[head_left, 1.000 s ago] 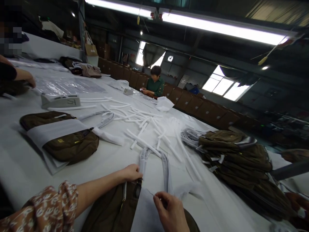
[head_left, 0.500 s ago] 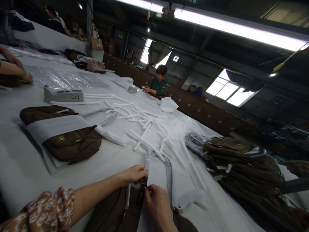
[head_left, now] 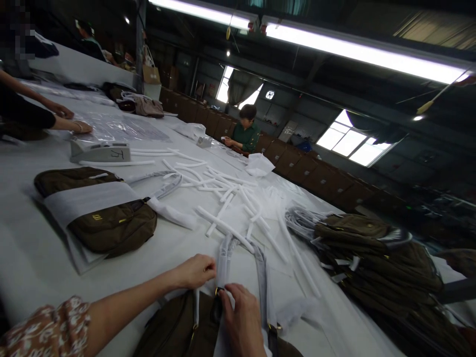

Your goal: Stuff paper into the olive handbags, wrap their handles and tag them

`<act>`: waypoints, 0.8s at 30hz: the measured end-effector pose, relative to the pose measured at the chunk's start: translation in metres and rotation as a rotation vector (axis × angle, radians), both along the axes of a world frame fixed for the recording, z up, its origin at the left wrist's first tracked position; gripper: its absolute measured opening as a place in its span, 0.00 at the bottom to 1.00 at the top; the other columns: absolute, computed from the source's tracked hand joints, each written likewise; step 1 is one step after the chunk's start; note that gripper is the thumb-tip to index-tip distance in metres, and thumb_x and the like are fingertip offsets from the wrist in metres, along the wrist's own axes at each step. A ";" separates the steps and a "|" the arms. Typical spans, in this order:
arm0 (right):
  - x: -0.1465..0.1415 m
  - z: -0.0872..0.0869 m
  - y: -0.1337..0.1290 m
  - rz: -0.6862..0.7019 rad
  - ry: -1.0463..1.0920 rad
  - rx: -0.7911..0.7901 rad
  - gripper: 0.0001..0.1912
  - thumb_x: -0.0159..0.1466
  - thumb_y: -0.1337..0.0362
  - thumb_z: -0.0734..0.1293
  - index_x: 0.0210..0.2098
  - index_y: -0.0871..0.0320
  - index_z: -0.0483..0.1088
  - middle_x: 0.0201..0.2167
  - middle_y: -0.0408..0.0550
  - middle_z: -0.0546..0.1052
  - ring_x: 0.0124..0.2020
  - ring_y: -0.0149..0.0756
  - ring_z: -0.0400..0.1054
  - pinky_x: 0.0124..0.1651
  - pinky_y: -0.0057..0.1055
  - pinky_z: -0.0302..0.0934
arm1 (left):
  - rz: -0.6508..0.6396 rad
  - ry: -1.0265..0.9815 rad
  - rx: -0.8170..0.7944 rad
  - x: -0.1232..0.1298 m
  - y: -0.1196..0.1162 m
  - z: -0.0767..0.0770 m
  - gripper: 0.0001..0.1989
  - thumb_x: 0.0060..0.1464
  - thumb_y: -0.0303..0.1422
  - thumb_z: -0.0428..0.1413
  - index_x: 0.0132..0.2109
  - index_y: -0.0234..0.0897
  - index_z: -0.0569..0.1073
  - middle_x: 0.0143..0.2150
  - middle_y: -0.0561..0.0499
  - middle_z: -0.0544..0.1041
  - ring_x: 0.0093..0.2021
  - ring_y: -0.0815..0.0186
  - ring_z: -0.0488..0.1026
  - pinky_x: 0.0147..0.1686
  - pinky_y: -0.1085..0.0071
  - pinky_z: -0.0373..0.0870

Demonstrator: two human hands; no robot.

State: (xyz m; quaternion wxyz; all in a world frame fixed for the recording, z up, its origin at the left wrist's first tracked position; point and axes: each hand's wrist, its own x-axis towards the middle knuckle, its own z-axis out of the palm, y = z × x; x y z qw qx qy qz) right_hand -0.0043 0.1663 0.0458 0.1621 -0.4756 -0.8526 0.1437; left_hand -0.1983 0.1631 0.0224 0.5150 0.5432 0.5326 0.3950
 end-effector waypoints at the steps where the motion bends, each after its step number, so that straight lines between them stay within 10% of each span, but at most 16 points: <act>1: 0.000 0.000 0.002 0.024 0.087 0.008 0.11 0.63 0.62 0.62 0.38 0.55 0.77 0.37 0.52 0.80 0.40 0.44 0.73 0.44 0.34 0.61 | 0.013 -0.030 0.022 -0.002 -0.002 0.006 0.04 0.45 0.34 0.56 0.28 0.37 0.72 0.24 0.58 0.69 0.28 0.69 0.63 0.30 0.73 0.57; 13: -0.011 -0.010 0.013 0.043 0.500 -0.358 0.16 0.62 0.55 0.63 0.29 0.59 0.76 0.25 0.47 0.78 0.28 0.37 0.69 0.31 0.28 0.58 | 0.034 -0.417 -0.141 0.020 -0.015 0.010 0.17 0.48 0.46 0.57 0.36 0.38 0.63 0.37 0.53 0.73 0.31 0.67 0.73 0.36 0.65 0.70; 24: -0.006 -0.020 0.013 -0.013 0.539 -0.360 0.17 0.60 0.53 0.62 0.27 0.59 0.74 0.26 0.47 0.77 0.29 0.38 0.69 0.33 0.29 0.58 | 0.220 -0.467 -0.094 0.034 -0.015 -0.016 0.14 0.42 0.41 0.61 0.29 0.36 0.69 0.25 0.53 0.75 0.26 0.68 0.69 0.32 0.69 0.65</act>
